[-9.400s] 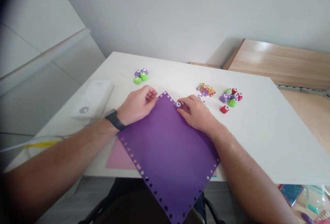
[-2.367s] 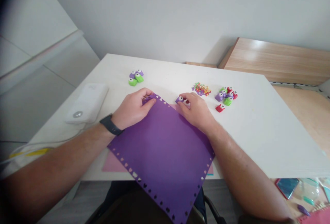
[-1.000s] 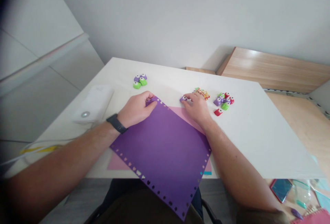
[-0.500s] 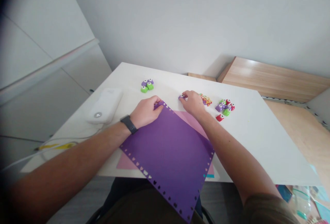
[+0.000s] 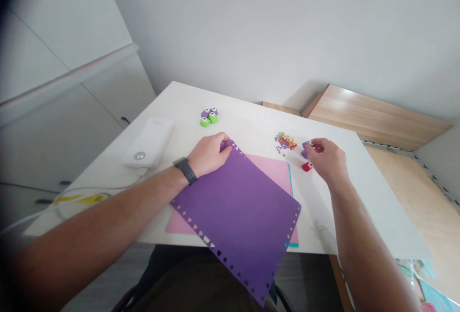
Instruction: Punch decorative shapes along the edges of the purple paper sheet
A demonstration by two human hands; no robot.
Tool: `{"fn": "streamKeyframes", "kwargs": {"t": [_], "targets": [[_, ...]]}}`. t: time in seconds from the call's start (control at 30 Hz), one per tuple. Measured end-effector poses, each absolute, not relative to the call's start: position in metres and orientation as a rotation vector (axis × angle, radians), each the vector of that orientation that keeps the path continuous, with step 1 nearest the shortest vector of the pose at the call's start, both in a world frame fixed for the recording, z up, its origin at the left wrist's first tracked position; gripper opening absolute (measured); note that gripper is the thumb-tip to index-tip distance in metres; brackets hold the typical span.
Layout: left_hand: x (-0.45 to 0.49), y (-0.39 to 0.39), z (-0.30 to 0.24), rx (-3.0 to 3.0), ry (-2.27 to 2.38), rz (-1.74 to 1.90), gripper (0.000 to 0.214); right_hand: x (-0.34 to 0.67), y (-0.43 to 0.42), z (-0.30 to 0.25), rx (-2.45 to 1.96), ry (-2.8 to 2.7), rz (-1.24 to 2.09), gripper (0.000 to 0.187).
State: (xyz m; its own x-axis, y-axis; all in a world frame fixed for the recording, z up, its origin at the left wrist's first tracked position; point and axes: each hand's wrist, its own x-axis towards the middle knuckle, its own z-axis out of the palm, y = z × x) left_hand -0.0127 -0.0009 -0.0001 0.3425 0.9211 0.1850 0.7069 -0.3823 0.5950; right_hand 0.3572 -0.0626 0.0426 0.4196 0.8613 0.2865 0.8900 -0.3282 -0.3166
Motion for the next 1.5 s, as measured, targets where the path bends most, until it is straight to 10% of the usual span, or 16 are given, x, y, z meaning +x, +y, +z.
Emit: {"fn": "streamKeyframes", "kwargs": {"t": [0.83, 1.5], "targets": [[-0.013, 0.000, 0.000, 2.231, 1.456, 0.659, 0.017, 0.406, -0.109, 0.006, -2.322, -1.367, -0.168, 0.059], [-0.013, -0.002, 0.001, 2.220, 1.448, 0.641, 0.017, 0.374, -0.077, 0.012, -2.260, -1.631, -0.384, 0.040]]}}
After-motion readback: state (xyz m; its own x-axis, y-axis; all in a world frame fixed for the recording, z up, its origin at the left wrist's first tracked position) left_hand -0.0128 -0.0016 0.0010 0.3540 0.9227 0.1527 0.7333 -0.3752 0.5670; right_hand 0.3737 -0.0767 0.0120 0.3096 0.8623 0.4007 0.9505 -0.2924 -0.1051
